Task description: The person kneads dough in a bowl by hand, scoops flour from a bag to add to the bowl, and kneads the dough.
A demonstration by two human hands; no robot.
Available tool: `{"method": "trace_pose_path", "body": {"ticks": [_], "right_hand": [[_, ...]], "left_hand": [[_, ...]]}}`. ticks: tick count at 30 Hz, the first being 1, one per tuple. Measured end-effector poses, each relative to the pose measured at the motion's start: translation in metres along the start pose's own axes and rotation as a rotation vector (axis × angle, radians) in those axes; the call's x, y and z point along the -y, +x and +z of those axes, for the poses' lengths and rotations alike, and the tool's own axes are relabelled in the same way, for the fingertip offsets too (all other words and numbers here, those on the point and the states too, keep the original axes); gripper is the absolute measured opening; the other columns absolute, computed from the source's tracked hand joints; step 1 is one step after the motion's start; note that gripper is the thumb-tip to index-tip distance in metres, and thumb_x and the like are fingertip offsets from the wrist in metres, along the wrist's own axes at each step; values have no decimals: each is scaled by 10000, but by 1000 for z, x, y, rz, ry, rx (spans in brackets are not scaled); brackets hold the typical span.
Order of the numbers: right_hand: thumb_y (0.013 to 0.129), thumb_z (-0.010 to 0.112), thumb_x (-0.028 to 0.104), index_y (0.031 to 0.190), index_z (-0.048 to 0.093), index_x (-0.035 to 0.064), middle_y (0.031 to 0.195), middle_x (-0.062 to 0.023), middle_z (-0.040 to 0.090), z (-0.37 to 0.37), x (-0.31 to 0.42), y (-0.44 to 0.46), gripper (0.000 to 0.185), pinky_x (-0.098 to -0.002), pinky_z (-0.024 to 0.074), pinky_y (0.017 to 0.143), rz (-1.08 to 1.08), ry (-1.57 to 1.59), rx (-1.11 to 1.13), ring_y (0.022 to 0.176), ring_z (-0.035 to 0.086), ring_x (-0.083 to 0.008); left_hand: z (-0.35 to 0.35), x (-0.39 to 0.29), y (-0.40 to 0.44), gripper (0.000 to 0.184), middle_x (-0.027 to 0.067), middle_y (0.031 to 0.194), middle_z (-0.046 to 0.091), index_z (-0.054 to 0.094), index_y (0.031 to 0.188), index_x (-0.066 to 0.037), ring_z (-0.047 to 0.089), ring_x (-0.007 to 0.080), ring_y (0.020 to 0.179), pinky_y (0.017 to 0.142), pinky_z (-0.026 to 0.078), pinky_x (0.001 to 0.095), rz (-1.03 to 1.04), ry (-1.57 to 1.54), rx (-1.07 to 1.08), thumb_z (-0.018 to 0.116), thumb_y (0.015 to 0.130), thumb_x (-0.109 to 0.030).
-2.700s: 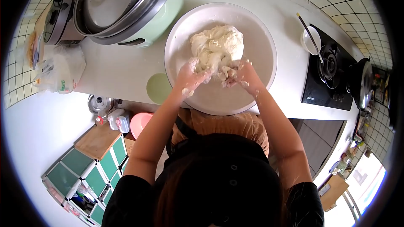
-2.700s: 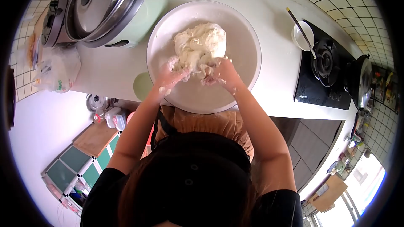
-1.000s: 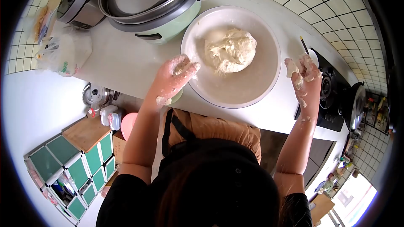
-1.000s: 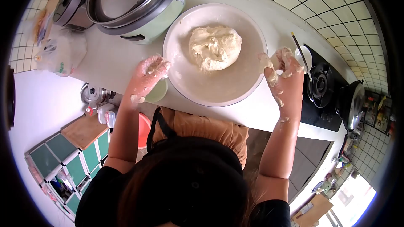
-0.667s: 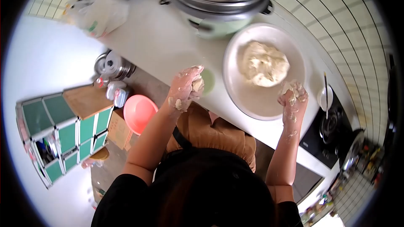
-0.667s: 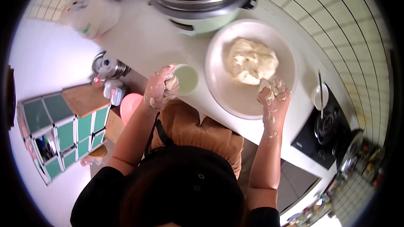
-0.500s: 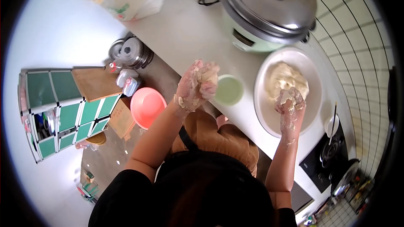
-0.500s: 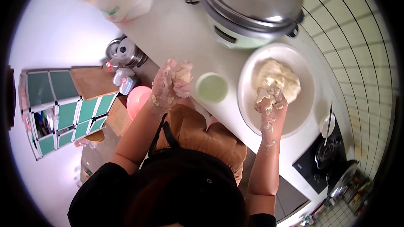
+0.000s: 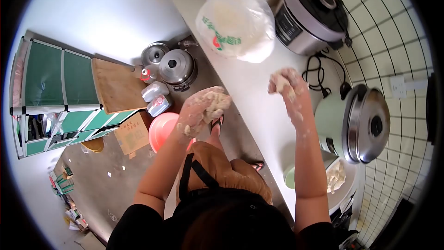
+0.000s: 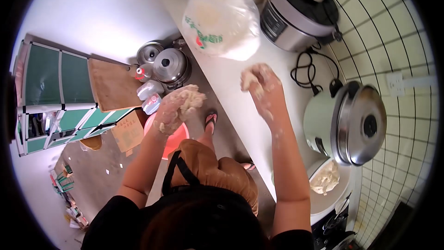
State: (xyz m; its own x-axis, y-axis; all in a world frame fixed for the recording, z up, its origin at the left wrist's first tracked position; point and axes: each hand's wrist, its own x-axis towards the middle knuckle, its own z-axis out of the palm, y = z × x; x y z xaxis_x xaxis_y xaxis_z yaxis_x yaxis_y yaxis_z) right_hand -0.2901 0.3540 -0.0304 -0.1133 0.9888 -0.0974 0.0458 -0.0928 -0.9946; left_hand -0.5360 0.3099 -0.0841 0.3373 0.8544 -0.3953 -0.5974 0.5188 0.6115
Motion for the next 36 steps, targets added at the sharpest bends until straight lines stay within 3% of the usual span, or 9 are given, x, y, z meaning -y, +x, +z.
{"method": "trace_pose_path", "body": {"ticks": [4,7,8,10,15,18,24,30,36], "right_hand": [[847,480,94,910,579,-55,786,-80,583,54,9,124,190,-254,473,689,-107,-251,-20,721,556,-134],[841,496,129,945,621,-47,830,-162,636,80,-24,216,240,-323,491,729,-321,-805,21,756,613,-252],[837,500,139,952,634,-29,852,-184,645,84,-44,245,244,-352,493,744,-399,-1034,65,777,621,-295],[811,534,211,846,664,51,879,-160,643,100,-68,287,209,-371,486,772,-261,-1611,307,855,614,-313],[807,553,201,850,651,54,839,-136,624,114,-122,321,182,-359,477,727,50,-1539,340,805,597,-287],[804,565,190,846,640,54,808,-121,610,113,-144,327,161,-348,469,689,163,-1513,309,765,583,-268],[799,589,168,839,619,53,747,-90,582,87,-171,332,126,-327,454,613,327,-1138,183,685,556,-229],[820,590,162,875,588,54,743,-77,560,59,-144,315,121,-328,447,569,706,204,-92,647,531,-218],[884,531,182,1000,533,-7,938,-134,564,69,-62,265,221,-376,483,649,674,753,-84,799,559,-255]], "left_hand": [[-34,-53,0,200,31,799,598,546,951,-30,568,78,589,478,423,148,82,21,-322,504,917,-223],[-78,-60,12,216,-25,666,453,503,796,-86,388,62,445,403,296,158,142,-167,-168,486,924,-259],[-79,-68,15,291,-30,618,349,441,701,-116,320,82,483,431,249,186,108,-113,-203,472,925,-300],[-76,-76,19,320,-17,617,362,430,669,-118,349,102,545,470,281,204,128,-317,-223,477,918,-313],[-95,-84,28,453,6,622,361,354,557,-115,360,132,635,526,298,224,183,-447,-190,449,930,-355],[-110,-83,36,492,-15,531,287,287,539,-145,301,109,514,435,231,227,209,-520,-104,422,945,-388],[-113,-91,42,383,-38,496,229,349,639,-167,232,86,432,372,185,212,128,-625,-86,388,964,-365],[-108,-92,53,149,-40,643,338,485,921,-83,340,79,525,430,293,195,72,-644,-50,449,948,-225],[-80,-90,51,211,-21,631,332,465,786,-101,343,91,538,444,310,217,14,-644,-21,436,945,-236]]}}
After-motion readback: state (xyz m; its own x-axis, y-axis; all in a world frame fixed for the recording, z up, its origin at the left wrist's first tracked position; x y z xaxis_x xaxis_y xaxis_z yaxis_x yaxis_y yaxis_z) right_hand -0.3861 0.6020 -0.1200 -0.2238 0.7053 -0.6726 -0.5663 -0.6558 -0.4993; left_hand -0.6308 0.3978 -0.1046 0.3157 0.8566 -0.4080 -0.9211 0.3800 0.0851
